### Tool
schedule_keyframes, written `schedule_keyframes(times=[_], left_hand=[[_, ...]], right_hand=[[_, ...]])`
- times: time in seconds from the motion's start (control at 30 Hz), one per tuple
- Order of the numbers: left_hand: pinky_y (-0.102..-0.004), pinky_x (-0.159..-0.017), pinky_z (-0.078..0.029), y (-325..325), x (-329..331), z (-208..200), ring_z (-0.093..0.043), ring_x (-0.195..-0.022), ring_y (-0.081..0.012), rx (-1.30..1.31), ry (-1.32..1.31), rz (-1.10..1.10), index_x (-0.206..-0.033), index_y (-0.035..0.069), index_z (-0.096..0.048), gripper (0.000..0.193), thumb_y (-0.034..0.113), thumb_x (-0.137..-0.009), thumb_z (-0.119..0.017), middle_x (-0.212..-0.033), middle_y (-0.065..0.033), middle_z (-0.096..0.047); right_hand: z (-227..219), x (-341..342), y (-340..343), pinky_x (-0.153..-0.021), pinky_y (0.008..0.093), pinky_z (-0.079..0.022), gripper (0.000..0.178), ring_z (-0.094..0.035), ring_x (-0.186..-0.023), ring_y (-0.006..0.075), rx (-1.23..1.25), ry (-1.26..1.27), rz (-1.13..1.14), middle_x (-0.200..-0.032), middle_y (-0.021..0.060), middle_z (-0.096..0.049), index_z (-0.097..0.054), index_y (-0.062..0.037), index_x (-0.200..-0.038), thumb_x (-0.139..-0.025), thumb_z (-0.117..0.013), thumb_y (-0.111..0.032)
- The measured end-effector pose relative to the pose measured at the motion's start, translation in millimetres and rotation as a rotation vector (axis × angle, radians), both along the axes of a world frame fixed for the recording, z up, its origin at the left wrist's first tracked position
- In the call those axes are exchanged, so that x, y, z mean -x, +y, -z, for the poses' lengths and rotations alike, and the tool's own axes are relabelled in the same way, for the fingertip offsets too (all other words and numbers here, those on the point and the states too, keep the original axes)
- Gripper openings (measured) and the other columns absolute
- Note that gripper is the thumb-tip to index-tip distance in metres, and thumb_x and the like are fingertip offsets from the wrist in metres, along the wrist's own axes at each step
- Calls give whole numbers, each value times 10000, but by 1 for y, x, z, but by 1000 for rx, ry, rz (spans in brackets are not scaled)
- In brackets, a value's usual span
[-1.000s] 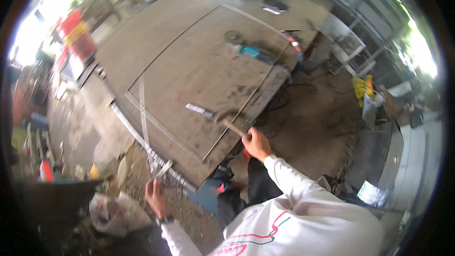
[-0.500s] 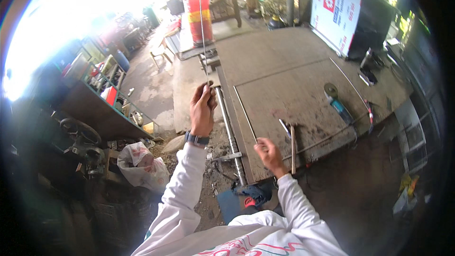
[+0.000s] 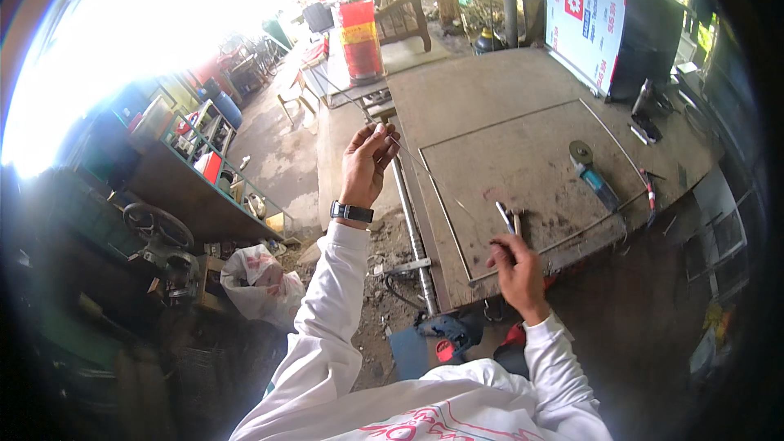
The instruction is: The person bends thin metal rods into rectangular shapes using a hammer and an anvil. They repeatedly position the rods, strike them to form corners, and adjust the pieces on the workbench.
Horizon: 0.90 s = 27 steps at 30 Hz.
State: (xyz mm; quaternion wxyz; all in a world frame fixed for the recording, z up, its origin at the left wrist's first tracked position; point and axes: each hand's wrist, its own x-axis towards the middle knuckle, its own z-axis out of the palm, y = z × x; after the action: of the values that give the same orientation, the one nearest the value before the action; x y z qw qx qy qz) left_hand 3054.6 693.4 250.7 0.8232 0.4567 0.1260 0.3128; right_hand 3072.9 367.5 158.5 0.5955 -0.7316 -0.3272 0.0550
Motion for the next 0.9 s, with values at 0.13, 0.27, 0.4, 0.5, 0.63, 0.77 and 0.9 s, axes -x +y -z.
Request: schedule_keyframes(times=[0.13,0.27,0.4,0.5,0.63,0.77,0.9], left_hand=[[-362,-950,-586,-27,7,24,-709,-1062,-233,-33,-3,86,-1199,23,-629,207,114,-1015,-653,-1139,-121,-728],[-363,-969,-568,-128,18,52,-699,-1078,-212,-31,-1,363,-1210,16,-633,217,144,-1035,-632,-1148,-103,-729],[-271,-808,-542,-186,39,51,-713,-901,-128,-683,196,367,-1098,-50,-715,201,119,-990,-701,-965,-75,-770],[-308,-734,-548,-183,55,27,-725,-800,-200,-1160,16,-117,-992,36,-773,163,13,-832,-793,-866,-92,-757],[-398,-856,-506,-162,45,-9,-679,-937,-272,-1732,-102,-251,-1075,110,-744,320,141,-776,-853,-1060,-65,-721],[-359,-787,-498,-147,39,-8,-666,-835,-231,-1696,-107,23,-987,102,-758,215,134,-790,-839,-918,-28,-725],[-352,-720,-501,-157,39,-11,-652,-755,-225,-1639,-120,62,-940,98,-759,146,101,-808,-821,-840,-24,-711]], right_hand=[[-16,-8,-48,-656,331,-505,145,-616,-686,178,149,-189,120,-767,101,-656,-659,-8,-1017,-967,-681,-142],[-49,-9,-40,-667,353,-516,132,-652,-708,233,76,-188,132,-823,129,-683,-671,2,-1015,-950,-683,-113],[-64,-21,-48,-654,398,-517,106,-670,-776,385,131,-439,91,-900,158,-706,-688,-15,-982,-921,-706,-100],[-76,-19,-88,-636,391,-505,111,-671,-746,366,173,-386,122,-852,145,-700,-692,-10,-921,-903,-731,-112],[-91,-15,-119,-635,369,-515,119,-682,-716,335,181,-375,100,-818,145,-696,-689,9,-893,-890,-745,-96],[-109,-6,-135,-623,349,-522,84,-678,-698,296,225,-385,105,-820,132,-691,-689,6,-889,-886,-739,-61],[-110,-3,-135,-624,343,-526,78,-686,-710,292,244,-432,135,-843,113,-699,-691,-16,-900,-864,-745,-60]])
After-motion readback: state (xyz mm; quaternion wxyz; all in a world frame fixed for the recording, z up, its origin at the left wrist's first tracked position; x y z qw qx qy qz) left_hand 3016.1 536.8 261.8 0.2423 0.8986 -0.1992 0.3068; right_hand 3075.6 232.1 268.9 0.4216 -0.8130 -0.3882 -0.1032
